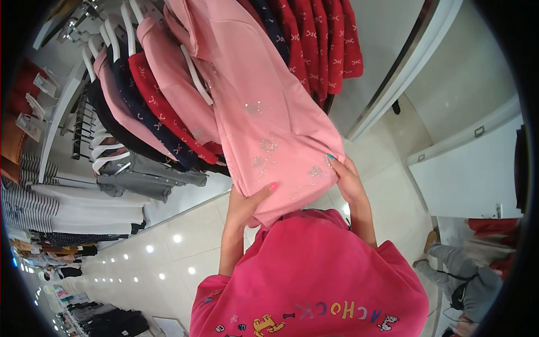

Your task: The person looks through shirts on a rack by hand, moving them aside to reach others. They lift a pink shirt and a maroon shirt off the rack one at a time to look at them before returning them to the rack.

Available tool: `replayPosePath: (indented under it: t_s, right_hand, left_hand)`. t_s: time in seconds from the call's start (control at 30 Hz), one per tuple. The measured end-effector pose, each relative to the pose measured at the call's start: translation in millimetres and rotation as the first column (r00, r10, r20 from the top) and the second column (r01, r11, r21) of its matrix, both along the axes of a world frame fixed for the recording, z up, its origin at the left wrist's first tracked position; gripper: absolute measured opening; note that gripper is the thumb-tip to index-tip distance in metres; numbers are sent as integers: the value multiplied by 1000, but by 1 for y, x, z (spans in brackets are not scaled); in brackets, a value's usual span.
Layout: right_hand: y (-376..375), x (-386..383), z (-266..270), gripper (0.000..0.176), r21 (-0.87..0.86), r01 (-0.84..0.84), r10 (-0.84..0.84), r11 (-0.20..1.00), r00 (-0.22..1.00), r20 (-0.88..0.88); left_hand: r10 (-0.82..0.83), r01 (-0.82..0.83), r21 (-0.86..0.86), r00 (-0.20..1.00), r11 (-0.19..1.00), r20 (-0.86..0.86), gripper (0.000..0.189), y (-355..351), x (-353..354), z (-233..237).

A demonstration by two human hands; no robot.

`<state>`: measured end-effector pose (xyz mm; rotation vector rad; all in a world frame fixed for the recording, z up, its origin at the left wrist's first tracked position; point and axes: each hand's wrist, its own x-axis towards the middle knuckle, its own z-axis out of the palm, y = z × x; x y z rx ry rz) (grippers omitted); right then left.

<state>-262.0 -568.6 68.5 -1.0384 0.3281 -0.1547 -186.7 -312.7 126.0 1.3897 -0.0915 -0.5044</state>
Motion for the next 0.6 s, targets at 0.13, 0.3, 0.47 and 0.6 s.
replayPosePath:
  t_s: [0.13,0.3,0.47,0.6]
  right_hand:
    - [0,-5,6,55,-187,-167,165,968,986,-30]
    - [1,-7,20,43,-277,-352,291,894,927,-236]
    - [0,-9,14,32,-254,-236,194,938,964,-181]
    - [-11,-6,11,29,-312,-71,43,947,995,-94]
  left_hand:
    - [28,-28,43,1000,999,-9,48,4,-1,0]
    - [43,-44,71,999,997,12,45,15,0,-4]
    - [93,-88,120,995,989,-32,44,27,1,-9]
    - [109,-126,199,990,972,94,41,34,7,-19]
